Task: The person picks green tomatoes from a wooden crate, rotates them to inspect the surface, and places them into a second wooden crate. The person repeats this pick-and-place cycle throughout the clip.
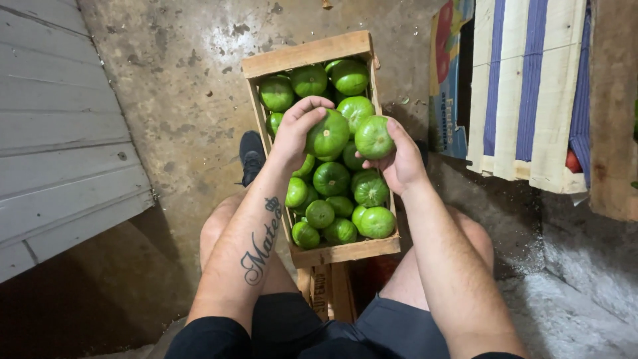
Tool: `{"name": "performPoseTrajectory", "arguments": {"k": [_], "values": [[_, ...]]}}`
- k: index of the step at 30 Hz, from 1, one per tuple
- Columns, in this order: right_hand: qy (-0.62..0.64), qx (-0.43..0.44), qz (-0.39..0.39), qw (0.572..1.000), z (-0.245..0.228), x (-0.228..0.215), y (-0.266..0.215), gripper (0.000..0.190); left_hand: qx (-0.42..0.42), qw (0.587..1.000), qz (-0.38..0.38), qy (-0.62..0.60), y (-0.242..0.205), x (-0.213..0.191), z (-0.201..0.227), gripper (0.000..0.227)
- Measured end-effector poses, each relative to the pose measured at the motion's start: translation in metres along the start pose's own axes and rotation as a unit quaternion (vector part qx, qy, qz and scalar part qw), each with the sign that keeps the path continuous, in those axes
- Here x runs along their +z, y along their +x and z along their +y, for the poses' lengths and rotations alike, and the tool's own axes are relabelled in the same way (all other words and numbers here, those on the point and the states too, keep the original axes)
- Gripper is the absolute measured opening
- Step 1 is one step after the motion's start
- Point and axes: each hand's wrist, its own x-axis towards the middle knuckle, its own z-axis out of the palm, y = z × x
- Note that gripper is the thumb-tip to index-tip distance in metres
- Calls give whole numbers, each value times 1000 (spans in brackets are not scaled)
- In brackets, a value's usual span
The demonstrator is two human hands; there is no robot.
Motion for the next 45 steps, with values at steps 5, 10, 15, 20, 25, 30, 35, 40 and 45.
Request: {"name": "performPoseTrajectory", "arguments": {"k": [5, 10, 15, 20, 25, 30, 35, 40, 45], "values": [[-37, -34, -16, 999, -7, 15, -8, 45, -18, 999, 20, -23, 4, -5, -10, 21], [-40, -44, -42, 997, -5, 5, -3, 48, -17, 997, 5, 69, -10, 13, 22, 19], [-30, -42, -51, 997, -5, 6, -3, 45, -16, 985, -19, 171, -15, 18, 12, 11], [-103, -69, -25, 992, -4, 12, -5, 41, -74, 975, -109, 177, -15, 20, 0, 36], [-367, -122, -15, 922, 13, 1, -1, 56, -102, 973, -107, 179, -14, 18, -17, 56], [-387, -194, -68, 899, 1, 25, -15, 68, -79, 993, -53, 67, 5, 2, -53, 65], [-64, 63, -94, 991, 44, 20, -22, 92, 32, 998, 39, -36, 3, 5, -57, 64], [-21, -2, -130, 991, 3, 36, -35, 63, 46, 990, 20, -134, -5, 20, -11, 58], [72, -105, -183, 975, -111, 31, -101, 94, 53, 974, 4, -218, -4, 18, 14, 48]]}}
